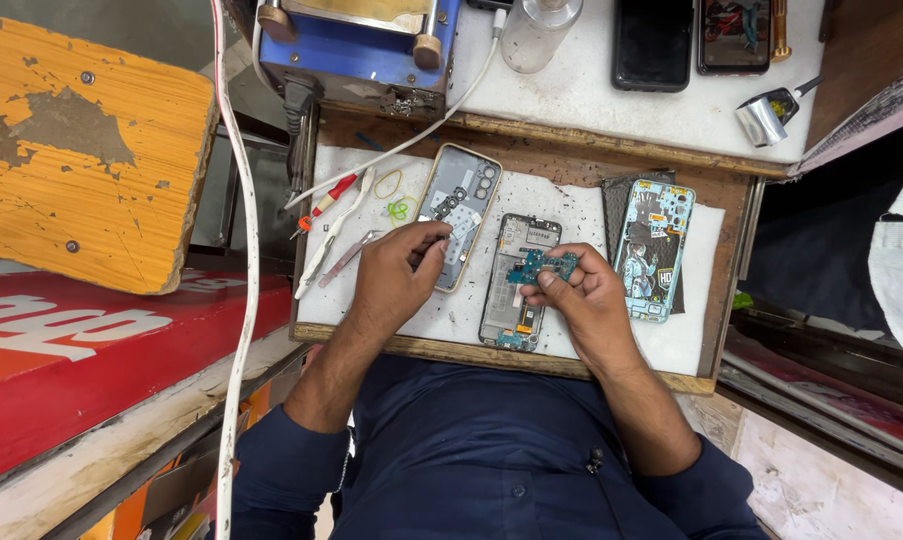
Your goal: The person disassembles a smartphone, removes the motherboard, cleans it with a spray and cotton swab, and reassembles the device. The person handles the phone casing, motherboard, and cleaning tools throughout the process.
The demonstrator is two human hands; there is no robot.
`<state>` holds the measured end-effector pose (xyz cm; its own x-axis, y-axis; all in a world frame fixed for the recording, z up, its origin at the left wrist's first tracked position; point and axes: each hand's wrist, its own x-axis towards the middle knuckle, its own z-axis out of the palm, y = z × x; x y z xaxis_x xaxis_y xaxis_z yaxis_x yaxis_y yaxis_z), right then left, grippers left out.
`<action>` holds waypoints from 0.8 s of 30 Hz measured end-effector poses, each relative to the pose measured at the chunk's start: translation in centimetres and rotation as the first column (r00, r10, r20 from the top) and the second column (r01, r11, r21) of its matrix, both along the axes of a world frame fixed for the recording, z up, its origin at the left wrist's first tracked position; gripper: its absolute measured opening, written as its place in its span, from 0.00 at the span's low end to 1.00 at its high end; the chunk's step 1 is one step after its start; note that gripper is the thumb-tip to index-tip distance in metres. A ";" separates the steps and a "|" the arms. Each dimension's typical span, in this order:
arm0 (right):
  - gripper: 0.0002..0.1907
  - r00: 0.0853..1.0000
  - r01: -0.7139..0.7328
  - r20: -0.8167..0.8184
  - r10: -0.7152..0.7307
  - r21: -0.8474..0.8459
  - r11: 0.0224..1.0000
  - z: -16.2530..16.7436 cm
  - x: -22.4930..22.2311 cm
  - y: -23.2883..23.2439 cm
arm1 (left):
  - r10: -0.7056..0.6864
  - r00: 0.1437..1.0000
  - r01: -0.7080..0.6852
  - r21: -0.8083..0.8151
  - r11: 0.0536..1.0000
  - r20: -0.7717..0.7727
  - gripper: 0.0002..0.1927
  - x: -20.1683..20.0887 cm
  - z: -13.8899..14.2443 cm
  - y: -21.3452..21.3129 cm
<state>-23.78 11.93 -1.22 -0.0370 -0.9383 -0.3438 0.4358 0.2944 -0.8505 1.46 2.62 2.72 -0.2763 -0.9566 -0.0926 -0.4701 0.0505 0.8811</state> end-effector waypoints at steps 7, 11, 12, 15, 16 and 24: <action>0.22 0.999 -0.016 -0.032 0.018 0.045 0.999 0.9 0.4 -0.4 | -0.028 0.997 0.032 0.063 0.998 -0.066 0.10 0.1 -0.4 0.2; 0.21 0.997 -0.030 -0.070 0.033 0.043 0.999 1.2 0.5 -0.5 | -0.045 0.996 0.050 0.061 0.997 -0.077 0.10 0.2 -0.6 0.4; 0.21 0.996 -0.035 -0.084 0.039 0.042 0.999 1.2 0.5 -0.5 | -0.054 0.996 0.058 0.061 0.996 -0.065 0.10 0.1 -0.6 0.4; 0.21 0.994 -0.043 -0.095 0.047 0.042 0.998 1.3 0.6 -0.5 | -0.032 0.997 0.039 0.090 0.995 -0.070 0.10 0.1 -0.4 0.4; 0.21 0.994 -0.045 -0.094 0.048 0.041 0.998 1.3 0.6 -0.5 | -0.020 0.998 0.026 0.100 0.995 -0.062 0.11 0.1 -0.4 0.4; 0.19 0.990 -0.065 -0.123 0.070 0.044 0.997 1.0 0.6 -0.5 | -0.007 1.000 0.006 0.041 0.999 0.015 0.09 0.1 0.7 0.5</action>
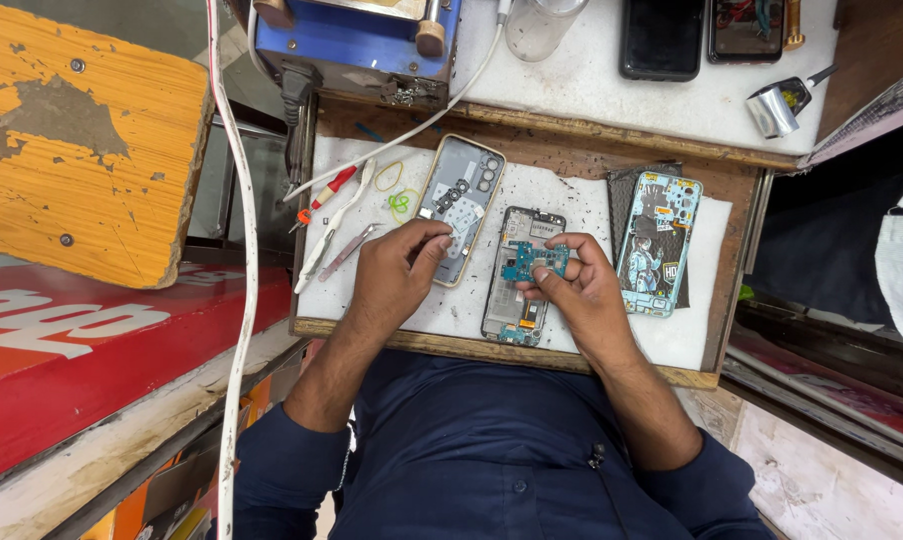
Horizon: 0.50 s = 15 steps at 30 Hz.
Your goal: The person disassembles a smartphone, removes the motherboard, cleans it with a spray and cotton swab, and reassembles the device. The person handles the phone casing, motherboard, and cleaning tools throughout the process.
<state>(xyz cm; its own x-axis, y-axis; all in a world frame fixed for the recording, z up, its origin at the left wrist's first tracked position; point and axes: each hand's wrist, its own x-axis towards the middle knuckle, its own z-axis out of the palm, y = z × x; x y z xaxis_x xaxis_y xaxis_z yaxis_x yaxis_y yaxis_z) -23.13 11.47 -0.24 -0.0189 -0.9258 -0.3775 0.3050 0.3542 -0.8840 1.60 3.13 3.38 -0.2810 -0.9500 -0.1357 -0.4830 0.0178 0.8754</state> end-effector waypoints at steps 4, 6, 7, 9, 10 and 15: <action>0.17 1.000 0.006 0.021 -0.006 0.005 1.000 -0.1 0.2 0.0 | -0.019 0.998 0.018 -0.009 1.000 -0.062 0.08 -0.4 0.3 0.7; 0.18 0.999 0.008 0.031 -0.009 0.024 1.000 0.0 0.3 -0.1 | -0.036 0.991 0.035 -0.008 0.999 -0.130 0.08 -0.8 0.4 1.2; 0.19 0.999 0.010 0.035 -0.011 0.033 0.999 0.1 0.4 -0.1 | -0.038 0.989 0.036 -0.011 0.999 -0.143 0.08 -1.0 0.5 1.5; 0.21 0.999 0.023 0.044 -0.025 0.038 0.999 0.2 0.4 -0.2 | -0.044 0.984 0.042 -0.019 0.999 -0.170 0.08 -1.3 0.7 2.1; 0.23 0.998 0.029 0.049 -0.031 0.042 0.999 0.3 0.5 -0.2 | -0.050 0.982 0.049 -0.008 0.999 -0.183 0.08 -1.5 0.7 2.3; 0.24 0.997 0.042 0.067 -0.042 -0.004 0.999 0.6 0.8 -0.1 | -0.042 0.964 0.070 0.101 0.992 -0.261 0.10 -2.3 1.0 2.9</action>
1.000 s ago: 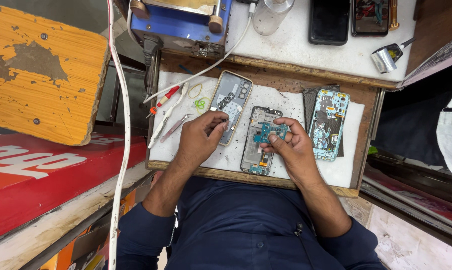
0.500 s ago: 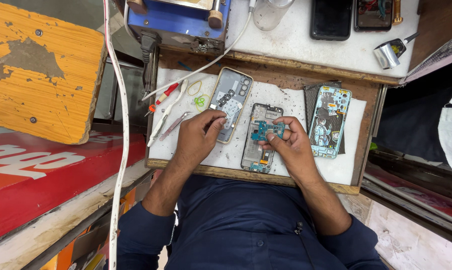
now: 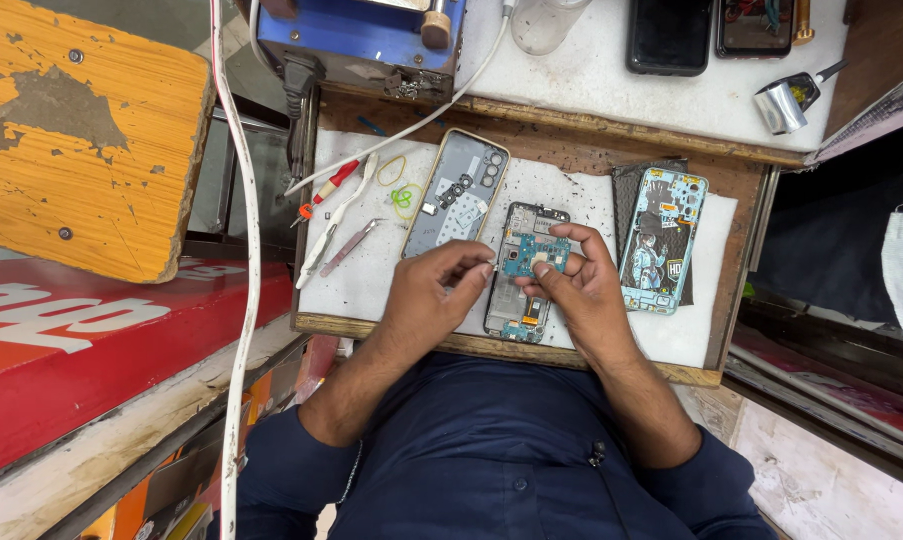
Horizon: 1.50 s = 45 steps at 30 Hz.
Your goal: The person disassembles a smartphone, removes the motherboard, cleans it with a spray and cotton swab, and reassembles the device. The person handles the phone casing, motherboard, and cleaning tools throughout the process.
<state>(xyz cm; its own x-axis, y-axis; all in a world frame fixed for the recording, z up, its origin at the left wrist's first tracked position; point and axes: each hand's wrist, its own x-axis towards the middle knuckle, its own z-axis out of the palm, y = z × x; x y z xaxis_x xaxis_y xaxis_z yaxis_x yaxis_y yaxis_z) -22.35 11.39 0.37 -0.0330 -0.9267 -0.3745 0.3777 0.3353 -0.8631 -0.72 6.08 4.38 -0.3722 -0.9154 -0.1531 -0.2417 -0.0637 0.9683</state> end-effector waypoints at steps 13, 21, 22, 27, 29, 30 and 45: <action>0.24 0.999 -0.025 -0.023 0.024 -0.060 0.998 0.0 0.4 0.3 | -0.043 0.981 0.154 -0.616 0.773 0.190 0.12 -0.8 0.1 0.4; 0.22 1.000 -0.025 -0.009 0.024 -0.061 0.998 1.0 0.8 0.4 | -0.054 0.987 0.139 -0.618 0.773 0.154 0.11 -0.9 -0.2 0.5; 0.22 1.000 -0.029 -0.013 0.029 -0.062 0.998 1.0 0.8 0.3 | -0.053 0.987 0.137 -0.614 0.777 0.154 0.11 -0.9 -0.2 0.4; 0.24 0.995 -0.046 -0.090 0.040 -0.065 0.997 0.5 0.5 0.4 | -0.030 0.994 0.080 -0.545 0.835 0.101 0.09 -0.6 0.1 0.3; 0.21 0.991 -0.056 -0.127 0.048 -0.062 0.997 0.2 0.3 0.6 | -0.002 0.997 0.040 -0.485 0.874 0.078 0.09 -0.5 0.5 0.2; 0.19 0.988 -0.060 -0.143 0.051 -0.058 0.997 0.0 0.2 0.6 | 0.013 0.998 0.019 -0.454 0.891 0.068 0.08 -0.3 0.6 0.2; 0.13 0.972 -0.033 -0.236 0.001 -0.131 0.991 0.8 -0.2 0.9 | -0.018 1.000 0.021 -0.383 0.924 0.011 0.09 -0.3 2.2 0.8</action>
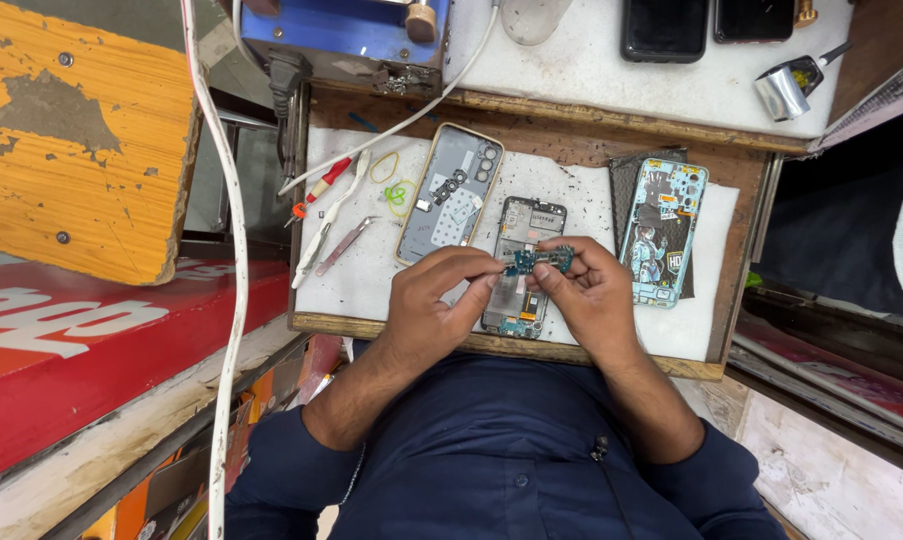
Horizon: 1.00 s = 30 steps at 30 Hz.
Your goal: The person disassembles a smartphone, removes the motherboard, cleans it with a spray and cotton swab, and reassembles the device. The person handles the phone casing, motherboard, and cleaning tools throughout the process.
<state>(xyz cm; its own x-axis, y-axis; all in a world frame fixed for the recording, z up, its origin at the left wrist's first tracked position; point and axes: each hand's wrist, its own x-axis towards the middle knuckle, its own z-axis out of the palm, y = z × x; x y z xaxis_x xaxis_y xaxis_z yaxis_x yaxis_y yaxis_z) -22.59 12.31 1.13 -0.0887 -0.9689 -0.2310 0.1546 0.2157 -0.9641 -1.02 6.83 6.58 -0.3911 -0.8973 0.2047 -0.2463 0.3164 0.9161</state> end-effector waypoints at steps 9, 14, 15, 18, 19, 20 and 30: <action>0.20 0.992 -0.122 0.048 0.116 0.142 0.982 -0.1 -0.5 -0.2 | 0.113 0.994 -0.105 0.292 0.951 -0.010 0.10 1.4 -1.0 -1.3; 0.22 0.982 -0.109 0.171 0.074 0.204 0.973 0.2 -0.5 -0.6 | 0.149 0.988 -0.150 0.349 0.925 0.029 0.10 2.3 -2.2 -1.9; 0.22 0.982 -0.112 0.175 0.077 0.201 0.973 0.2 -0.5 -0.7 | 0.155 0.987 -0.157 0.341 0.927 0.033 0.10 2.4 -2.4 -2.0; 0.22 0.979 -0.112 0.189 0.076 0.189 0.975 0.1 -0.5 -0.8 | 0.151 0.981 -0.178 0.273 0.945 0.119 0.10 2.8 -2.7 -2.1; 0.22 0.978 -0.111 0.195 0.074 0.185 0.977 0.0 -0.5 -0.8 | 0.159 0.978 -0.187 0.243 0.952 0.133 0.10 2.9 -2.7 -2.2; 0.23 0.978 -0.101 0.199 0.063 0.187 0.977 0.0 -0.6 -0.8 | 0.167 0.975 -0.196 0.214 0.957 0.147 0.10 3.0 -2.8 -2.3; 0.27 0.957 -0.053 0.288 -0.007 0.199 0.979 -0.5 -0.8 -0.7 | 0.106 0.952 -0.138 0.097 0.986 0.286 0.09 3.4 -3.0 -3.0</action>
<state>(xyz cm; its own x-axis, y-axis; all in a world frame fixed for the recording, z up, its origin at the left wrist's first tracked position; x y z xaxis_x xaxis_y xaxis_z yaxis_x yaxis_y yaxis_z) -23.39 11.59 0.59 0.0321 -0.8999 -0.4348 0.4099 0.4087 -0.8155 2.37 3.78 3.60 -0.3041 -0.9526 -0.0036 -0.5273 0.1652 0.8335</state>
